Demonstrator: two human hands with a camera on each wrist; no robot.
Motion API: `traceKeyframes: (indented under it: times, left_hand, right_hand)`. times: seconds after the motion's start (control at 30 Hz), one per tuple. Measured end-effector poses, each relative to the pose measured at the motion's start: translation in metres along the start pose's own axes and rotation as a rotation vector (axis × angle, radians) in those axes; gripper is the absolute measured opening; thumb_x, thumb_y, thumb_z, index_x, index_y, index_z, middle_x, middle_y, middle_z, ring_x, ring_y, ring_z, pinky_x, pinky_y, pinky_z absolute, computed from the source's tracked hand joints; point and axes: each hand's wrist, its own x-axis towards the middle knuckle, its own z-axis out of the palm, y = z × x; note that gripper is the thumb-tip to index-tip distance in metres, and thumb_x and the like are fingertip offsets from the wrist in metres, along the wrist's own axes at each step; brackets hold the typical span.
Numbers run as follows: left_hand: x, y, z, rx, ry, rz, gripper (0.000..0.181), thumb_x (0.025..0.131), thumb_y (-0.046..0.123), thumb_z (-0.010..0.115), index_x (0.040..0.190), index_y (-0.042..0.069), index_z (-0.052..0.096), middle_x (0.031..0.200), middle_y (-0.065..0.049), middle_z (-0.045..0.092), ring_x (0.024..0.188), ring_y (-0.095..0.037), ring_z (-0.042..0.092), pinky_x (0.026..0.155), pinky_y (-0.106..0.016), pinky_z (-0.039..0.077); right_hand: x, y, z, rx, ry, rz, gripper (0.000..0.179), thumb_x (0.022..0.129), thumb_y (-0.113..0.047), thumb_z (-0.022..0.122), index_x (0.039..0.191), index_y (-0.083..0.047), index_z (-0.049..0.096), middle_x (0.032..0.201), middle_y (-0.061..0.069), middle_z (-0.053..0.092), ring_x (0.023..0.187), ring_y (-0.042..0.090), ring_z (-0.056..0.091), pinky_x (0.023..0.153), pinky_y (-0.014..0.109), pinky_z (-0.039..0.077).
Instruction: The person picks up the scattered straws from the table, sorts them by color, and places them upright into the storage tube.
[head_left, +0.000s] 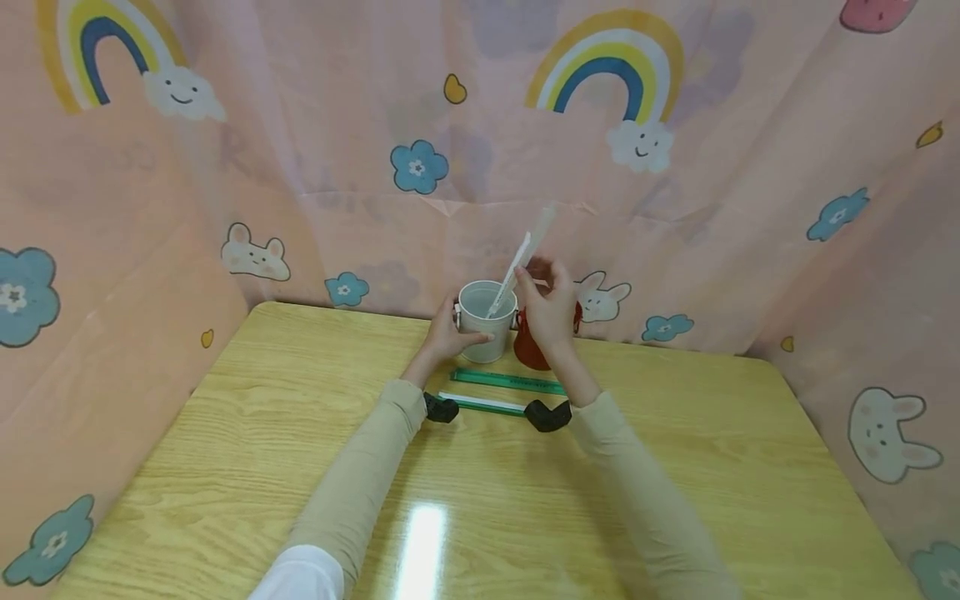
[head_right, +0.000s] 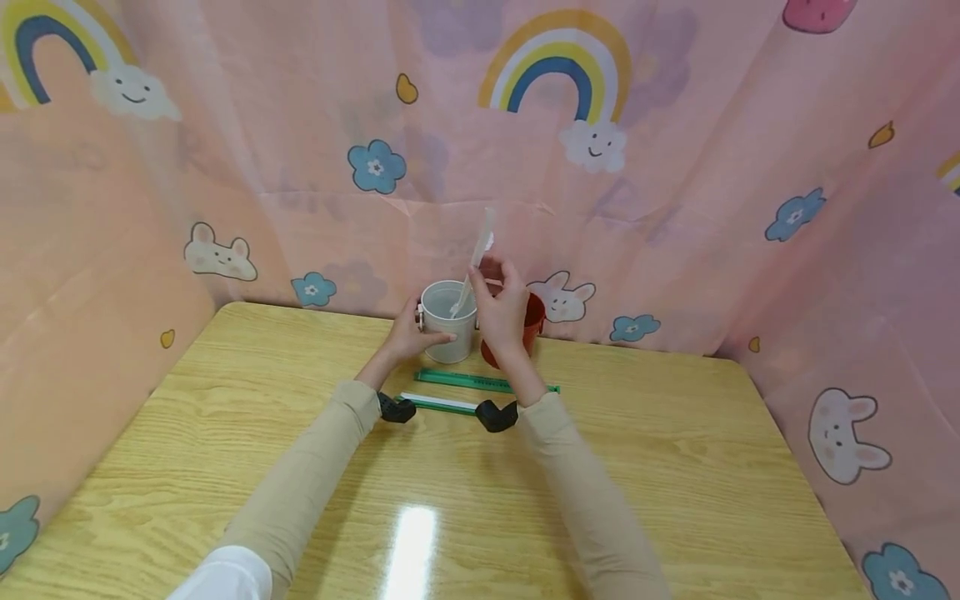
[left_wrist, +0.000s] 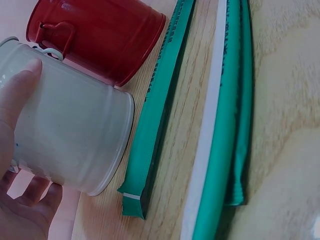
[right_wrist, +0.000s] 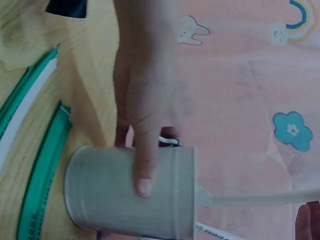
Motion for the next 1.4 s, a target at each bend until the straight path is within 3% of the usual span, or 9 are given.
traceKeyframes:
  times: [0.1, 0.23, 0.43, 0.53, 0.73, 0.9, 1.17, 1.4]
  left_hand:
    - [0.0, -0.001, 0.001, 0.009, 0.002, -0.01, 0.087, 0.072, 0.008, 0.084, 0.143, 0.005, 0.033, 0.136, -0.016, 0.047, 0.125, -0.031, 0.046, 0.108, -0.046, 0.039]
    - [0.001, -0.001, 0.001, 0.015, 0.0, -0.004, 0.087, 0.073, 0.008, 0.083, 0.143, 0.003, 0.032, 0.136, -0.016, 0.047, 0.126, -0.03, 0.046, 0.109, -0.043, 0.038]
    - [-0.001, 0.005, 0.0, -0.024, -0.018, 0.03, 0.089, 0.073, 0.002, 0.081, 0.144, 0.001, 0.028, 0.138, -0.018, 0.045, 0.128, -0.032, 0.045, 0.112, -0.043, 0.036]
    - [-0.001, 0.006, 0.0, -0.028, -0.019, 0.023, 0.089, 0.073, 0.001, 0.081, 0.144, 0.0, 0.029, 0.138, -0.019, 0.044, 0.128, -0.033, 0.045, 0.112, -0.043, 0.036]
    - [-0.001, 0.005, 0.001, -0.017, -0.018, 0.019, 0.088, 0.073, 0.001, 0.081, 0.143, 0.001, 0.029, 0.138, -0.018, 0.044, 0.127, -0.032, 0.045, 0.11, -0.045, 0.037]
    - [-0.002, 0.007, 0.001, -0.025, -0.016, 0.018, 0.088, 0.073, 0.001, 0.081, 0.144, 0.002, 0.028, 0.138, -0.018, 0.044, 0.127, -0.032, 0.045, 0.11, -0.045, 0.037]
    - [-0.002, 0.007, 0.002, -0.008, -0.013, 0.002, 0.087, 0.074, 0.002, 0.081, 0.143, 0.001, 0.029, 0.137, -0.018, 0.044, 0.127, -0.032, 0.045, 0.11, -0.045, 0.038]
    - [-0.003, 0.009, 0.001, -0.016, -0.001, -0.011, 0.087, 0.073, 0.0, 0.081, 0.143, 0.0, 0.029, 0.137, -0.019, 0.045, 0.128, -0.033, 0.046, 0.111, -0.045, 0.037]
  right_hand:
    - [-0.004, 0.001, 0.002, -0.02, -0.01, -0.001, 0.025, 0.09, -0.005, 0.065, 0.11, 0.01, 0.06, 0.096, 0.024, 0.064, 0.08, 0.003, 0.058, 0.071, 0.01, 0.049]
    - [-0.008, -0.007, 0.001, -0.068, -0.016, 0.002, 0.026, 0.088, 0.0, 0.065, 0.109, 0.014, 0.06, 0.097, 0.032, 0.064, 0.078, 0.012, 0.058, 0.067, 0.01, 0.047]
    - [-0.001, 0.026, 0.002, -0.142, -0.04, 0.083, 0.03, 0.088, -0.009, 0.068, 0.114, 0.004, 0.061, 0.104, 0.023, 0.067, 0.085, 0.023, 0.066, 0.071, 0.009, 0.05]
    - [0.0, 0.036, 0.004, -0.178, -0.048, 0.111, 0.03, 0.088, -0.01, 0.07, 0.114, 0.002, 0.06, 0.104, 0.019, 0.068, 0.087, 0.027, 0.067, 0.074, 0.014, 0.053]
    - [-0.003, 0.041, 0.007, -0.239, -0.054, 0.133, 0.028, 0.087, -0.011, 0.071, 0.109, 0.003, 0.061, 0.101, 0.018, 0.069, 0.085, 0.028, 0.069, 0.078, 0.031, 0.058]
    - [-0.003, 0.043, 0.009, -0.289, -0.051, 0.151, 0.027, 0.087, -0.012, 0.071, 0.108, 0.002, 0.062, 0.102, 0.018, 0.069, 0.086, 0.028, 0.069, 0.079, 0.035, 0.058]
    - [-0.003, 0.042, 0.005, -0.358, -0.018, 0.154, 0.022, 0.085, -0.014, 0.074, 0.097, 0.0, 0.063, 0.09, 0.017, 0.067, 0.079, 0.025, 0.062, 0.067, 0.024, 0.049]
    - [-0.006, 0.037, 0.002, -0.35, -0.041, 0.13, 0.024, 0.084, -0.016, 0.075, 0.101, -0.001, 0.064, 0.092, 0.016, 0.069, 0.081, 0.025, 0.064, 0.068, 0.021, 0.048]
